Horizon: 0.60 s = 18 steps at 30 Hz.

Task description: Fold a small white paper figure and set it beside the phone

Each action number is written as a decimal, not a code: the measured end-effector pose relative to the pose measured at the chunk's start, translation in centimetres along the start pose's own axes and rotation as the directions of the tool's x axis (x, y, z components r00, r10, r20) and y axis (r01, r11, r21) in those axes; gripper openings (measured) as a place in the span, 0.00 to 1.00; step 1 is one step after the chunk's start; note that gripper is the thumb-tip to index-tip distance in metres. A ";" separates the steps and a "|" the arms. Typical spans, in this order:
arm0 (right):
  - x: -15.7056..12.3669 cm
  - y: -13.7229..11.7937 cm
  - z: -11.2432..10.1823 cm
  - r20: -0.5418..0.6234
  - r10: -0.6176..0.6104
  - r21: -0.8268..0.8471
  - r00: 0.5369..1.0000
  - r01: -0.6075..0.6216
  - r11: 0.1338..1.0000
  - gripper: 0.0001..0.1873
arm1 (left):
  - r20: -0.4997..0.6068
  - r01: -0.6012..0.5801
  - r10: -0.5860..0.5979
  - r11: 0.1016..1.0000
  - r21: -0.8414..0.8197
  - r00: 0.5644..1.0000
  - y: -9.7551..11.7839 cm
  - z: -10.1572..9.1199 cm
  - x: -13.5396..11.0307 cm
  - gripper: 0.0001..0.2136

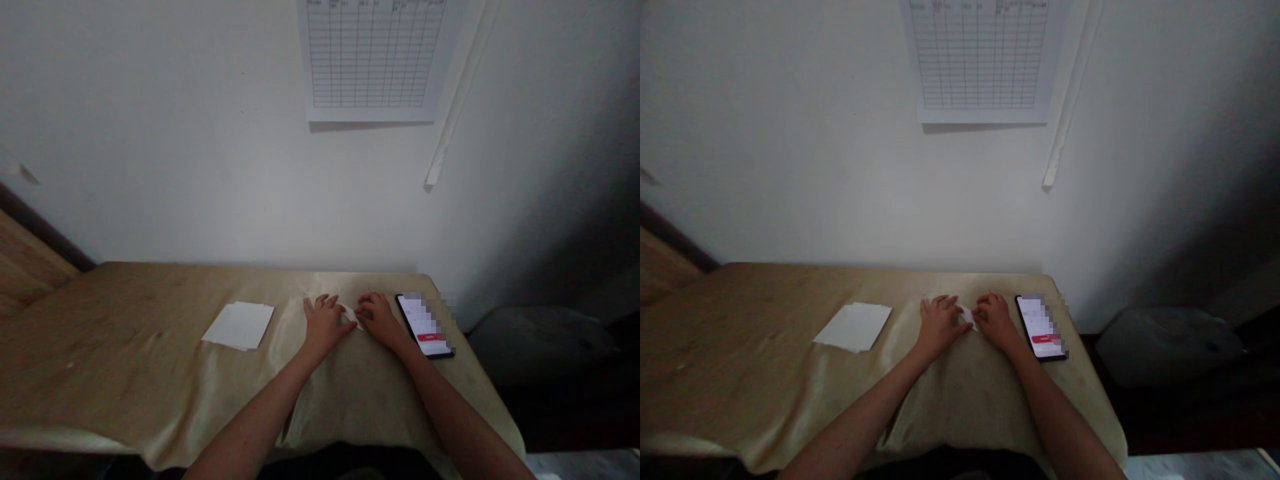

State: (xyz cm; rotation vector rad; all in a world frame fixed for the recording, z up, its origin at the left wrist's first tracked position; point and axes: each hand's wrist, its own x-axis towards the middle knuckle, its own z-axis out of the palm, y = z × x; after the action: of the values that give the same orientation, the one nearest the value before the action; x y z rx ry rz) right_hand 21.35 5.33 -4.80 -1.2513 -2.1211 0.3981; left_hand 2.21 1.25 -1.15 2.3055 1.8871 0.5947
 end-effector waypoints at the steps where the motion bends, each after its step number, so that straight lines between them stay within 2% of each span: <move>1: 0.0 0.0 0.0 0.004 0.004 0.002 1.000 -0.004 1.000 0.05 | 0.004 0.007 -0.007 1.000 0.000 1.000 0.0 0.1 0.0 0.17; 4: 0.0 -0.1 -0.2 0.010 0.023 0.006 1.000 -0.023 1.000 0.06 | 0.036 0.035 -0.035 0.999 -0.008 0.999 0.0 0.3 0.0 0.18; 8: -0.1 -0.2 -0.3 0.019 0.025 0.007 1.000 -0.025 1.000 0.15 | 0.084 0.067 -0.065 0.997 -0.031 0.994 -0.1 0.3 0.1 0.19; 13: -0.1 -0.1 -0.2 0.043 -0.046 0.003 0.998 0.046 0.999 0.24 | 0.054 0.096 -0.091 0.992 -0.080 0.994 -0.3 0.0 0.3 0.20; 18: 0.0 0.1 -0.1 0.085 -0.077 -0.023 0.993 0.079 0.997 0.26 | 0.051 0.087 -0.081 0.987 -0.132 0.995 -0.2 0.1 0.4 0.08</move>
State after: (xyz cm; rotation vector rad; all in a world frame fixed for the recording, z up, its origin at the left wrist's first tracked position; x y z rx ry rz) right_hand 21.47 5.40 -4.74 -1.1809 -2.2452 0.3965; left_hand 2.15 1.64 -1.19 2.1274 1.8529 0.6319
